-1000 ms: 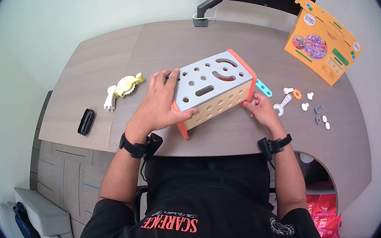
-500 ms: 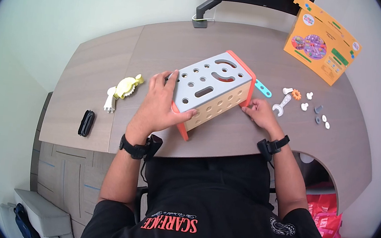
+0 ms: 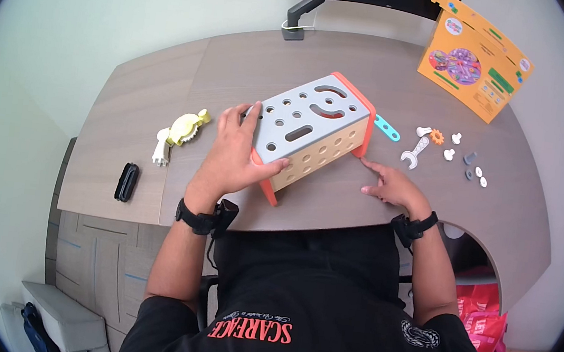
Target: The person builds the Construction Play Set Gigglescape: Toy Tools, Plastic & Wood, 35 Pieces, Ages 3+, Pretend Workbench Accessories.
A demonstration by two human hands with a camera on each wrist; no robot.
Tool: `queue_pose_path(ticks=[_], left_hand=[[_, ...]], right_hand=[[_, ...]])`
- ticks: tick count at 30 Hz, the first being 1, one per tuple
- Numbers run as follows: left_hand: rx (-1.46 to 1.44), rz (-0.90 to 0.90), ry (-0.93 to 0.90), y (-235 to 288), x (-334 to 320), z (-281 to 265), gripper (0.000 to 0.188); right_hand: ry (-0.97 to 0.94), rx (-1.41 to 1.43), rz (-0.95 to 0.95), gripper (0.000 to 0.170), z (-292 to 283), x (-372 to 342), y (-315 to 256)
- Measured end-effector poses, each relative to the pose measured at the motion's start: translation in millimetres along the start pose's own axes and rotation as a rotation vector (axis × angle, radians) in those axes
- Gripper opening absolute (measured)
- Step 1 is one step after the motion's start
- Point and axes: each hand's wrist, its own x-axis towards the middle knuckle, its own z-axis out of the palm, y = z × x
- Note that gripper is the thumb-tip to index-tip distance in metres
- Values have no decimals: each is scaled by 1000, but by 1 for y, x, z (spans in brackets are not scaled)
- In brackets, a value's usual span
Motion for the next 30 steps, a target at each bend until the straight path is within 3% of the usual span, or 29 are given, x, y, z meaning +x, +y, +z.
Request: queue_pose_path(ticks=[4, 30], left_hand=[[4, 6, 2, -1, 0, 0, 115], [-6, -40, -40, 2, 0, -1, 113]], right_hand=[[-43, -93, 15, 88, -3, -1, -3], [0, -134, -47, 87, 4, -2, 6]])
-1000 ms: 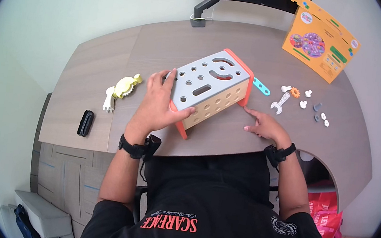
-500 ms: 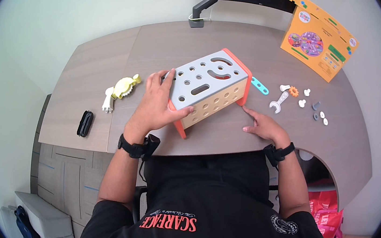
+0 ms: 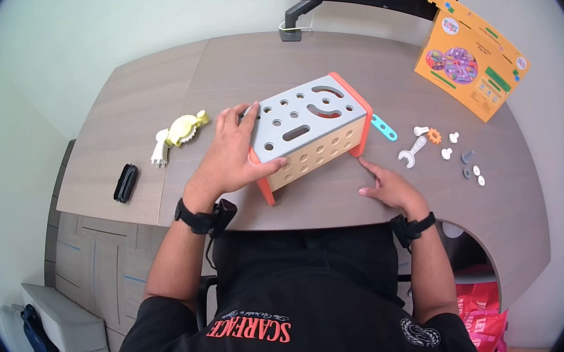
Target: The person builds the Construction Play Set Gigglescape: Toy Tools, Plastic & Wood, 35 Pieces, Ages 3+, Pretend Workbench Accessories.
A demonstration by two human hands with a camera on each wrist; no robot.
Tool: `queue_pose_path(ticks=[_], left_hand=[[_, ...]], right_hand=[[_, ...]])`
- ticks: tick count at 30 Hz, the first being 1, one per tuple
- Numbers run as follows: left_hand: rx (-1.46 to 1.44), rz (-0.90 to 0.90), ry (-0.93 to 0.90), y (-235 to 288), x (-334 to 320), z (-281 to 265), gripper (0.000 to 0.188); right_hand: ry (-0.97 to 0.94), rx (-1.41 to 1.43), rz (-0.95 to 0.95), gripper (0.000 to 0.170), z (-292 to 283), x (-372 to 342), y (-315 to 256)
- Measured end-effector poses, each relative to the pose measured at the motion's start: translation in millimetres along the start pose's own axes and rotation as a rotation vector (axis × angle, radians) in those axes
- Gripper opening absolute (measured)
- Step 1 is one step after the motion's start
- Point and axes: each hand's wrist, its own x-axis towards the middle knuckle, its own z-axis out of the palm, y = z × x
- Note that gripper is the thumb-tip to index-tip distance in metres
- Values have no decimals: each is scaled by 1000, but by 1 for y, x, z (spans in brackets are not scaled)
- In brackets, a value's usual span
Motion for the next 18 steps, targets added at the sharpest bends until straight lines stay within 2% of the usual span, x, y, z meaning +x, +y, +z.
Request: queue_pose_path(ticks=[18], left_hand=[[13, 50, 47, -3, 0, 2, 115]], right_hand=[[7, 19, -11, 85, 0, -2, -1]])
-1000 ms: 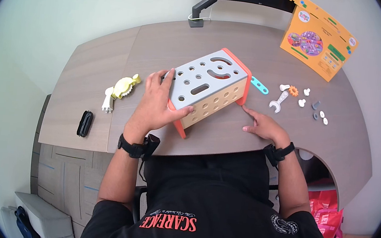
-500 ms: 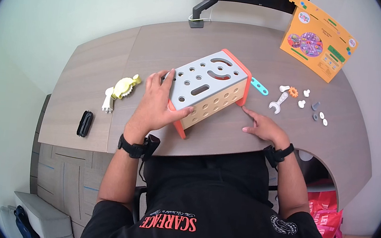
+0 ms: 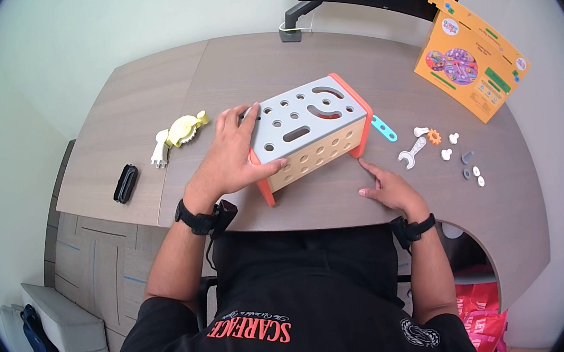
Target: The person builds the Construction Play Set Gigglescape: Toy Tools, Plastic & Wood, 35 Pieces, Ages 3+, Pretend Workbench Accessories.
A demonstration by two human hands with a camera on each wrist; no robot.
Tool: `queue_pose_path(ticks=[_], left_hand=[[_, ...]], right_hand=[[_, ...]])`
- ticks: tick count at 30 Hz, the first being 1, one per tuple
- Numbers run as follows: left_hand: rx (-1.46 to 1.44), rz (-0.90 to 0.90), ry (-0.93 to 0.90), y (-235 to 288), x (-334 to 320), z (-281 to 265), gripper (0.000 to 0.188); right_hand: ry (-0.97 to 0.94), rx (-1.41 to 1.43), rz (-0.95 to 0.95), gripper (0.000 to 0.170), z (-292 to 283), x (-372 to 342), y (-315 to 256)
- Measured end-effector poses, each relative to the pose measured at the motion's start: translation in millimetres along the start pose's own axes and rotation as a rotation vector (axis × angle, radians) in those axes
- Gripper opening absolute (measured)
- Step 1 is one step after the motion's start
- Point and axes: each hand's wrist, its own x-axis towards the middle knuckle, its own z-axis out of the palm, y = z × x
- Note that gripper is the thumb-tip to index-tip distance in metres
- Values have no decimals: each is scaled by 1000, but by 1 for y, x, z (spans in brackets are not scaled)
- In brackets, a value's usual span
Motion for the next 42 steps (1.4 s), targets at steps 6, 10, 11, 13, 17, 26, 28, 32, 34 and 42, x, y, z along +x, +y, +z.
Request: queue_pose_path(ticks=[6, 10, 11, 13, 17, 26, 28, 32, 34, 42], left_hand=[[-2, 16, 26, 0, -1, 0, 107], [-58, 10, 54, 2, -2, 0, 100], [-95, 10, 60, 3, -3, 0, 99], [-151, 16, 71, 2, -5, 1, 98], [-183, 52, 84, -4, -9, 1, 98], [-140, 62, 117, -13, -8, 9, 87], [-137, 60, 114, -13, -9, 8, 86], [-139, 54, 108, -12, -8, 8, 84], [-139, 54, 106, -13, -8, 7, 83], [-145, 42, 87, -13, -9, 6, 82]], right_hand=[[-78, 155, -20, 77, -11, -5, 3], [-106, 243, -33, 58, -32, -2, 32], [-49, 239, -32, 54, -41, -2, 38], [61, 232, -25, 46, -60, -6, 50], [321, 58, 81, 38, -100, -14, 82], [690, -281, 337, 29, -159, -21, 192], [689, -262, 381, 31, -162, -21, 204], [792, -314, 527, 35, -178, -28, 231], [938, -517, 533, 39, -185, -37, 258], [752, -231, 594, 47, -208, -48, 291]])
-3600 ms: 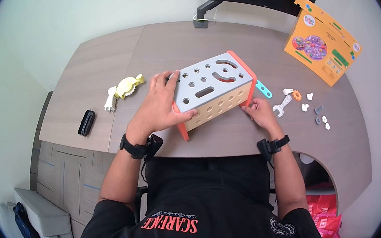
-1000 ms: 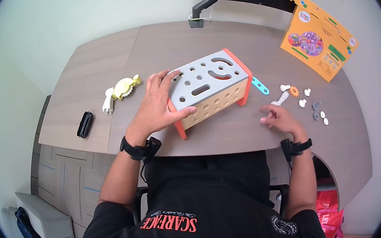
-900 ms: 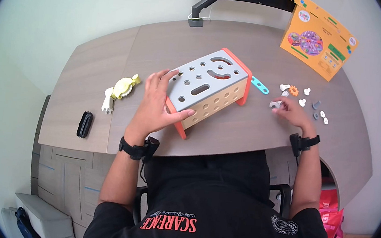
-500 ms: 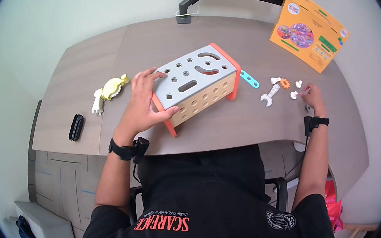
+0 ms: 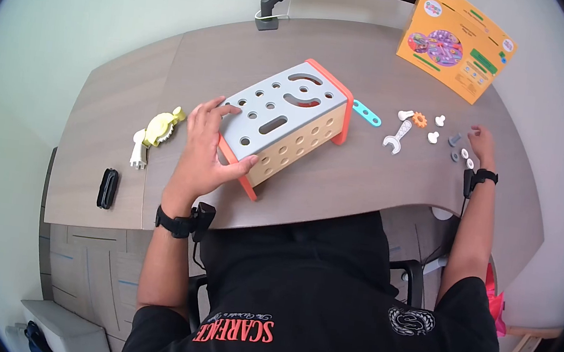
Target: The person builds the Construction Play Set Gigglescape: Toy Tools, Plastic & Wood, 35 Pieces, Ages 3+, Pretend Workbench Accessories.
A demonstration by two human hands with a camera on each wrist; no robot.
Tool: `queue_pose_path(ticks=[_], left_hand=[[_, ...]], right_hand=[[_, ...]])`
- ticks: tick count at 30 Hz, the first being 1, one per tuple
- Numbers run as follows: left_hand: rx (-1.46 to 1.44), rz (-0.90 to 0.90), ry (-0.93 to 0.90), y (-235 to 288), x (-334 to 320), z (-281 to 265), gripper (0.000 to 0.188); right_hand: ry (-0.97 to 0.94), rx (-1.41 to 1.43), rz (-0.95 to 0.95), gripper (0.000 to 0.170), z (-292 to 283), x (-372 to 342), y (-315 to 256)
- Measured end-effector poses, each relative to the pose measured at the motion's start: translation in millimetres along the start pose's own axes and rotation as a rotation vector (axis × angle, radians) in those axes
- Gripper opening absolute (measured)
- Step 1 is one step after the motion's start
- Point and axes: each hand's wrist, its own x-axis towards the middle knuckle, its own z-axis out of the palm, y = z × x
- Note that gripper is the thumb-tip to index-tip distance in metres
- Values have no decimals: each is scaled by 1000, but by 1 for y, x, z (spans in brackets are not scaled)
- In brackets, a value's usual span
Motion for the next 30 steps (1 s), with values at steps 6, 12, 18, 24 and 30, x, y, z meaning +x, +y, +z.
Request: queue_pose_path(ticks=[6, 12, 18, 24, 30], left_hand=[[-26, -9, -11, 2, 0, -2, 85], [-31, -18, -19, 5, 1, -4, 84], [-16, 6, -8, 3, 1, -3, 83], [-4, 20, -1, 2, 2, -2, 83], [3, 6, -14, 3, 2, -3, 83]], right_hand=[[-80, -20, -99, 44, 31, -4, -15], [62, -52, -49, 39, 45, -5, -32], [38, 954, -107, 39, 18, -49, -120], [-421, 1101, -186, 44, -15, -127, -216], [-959, 884, -316, 38, -6, -201, -270]])
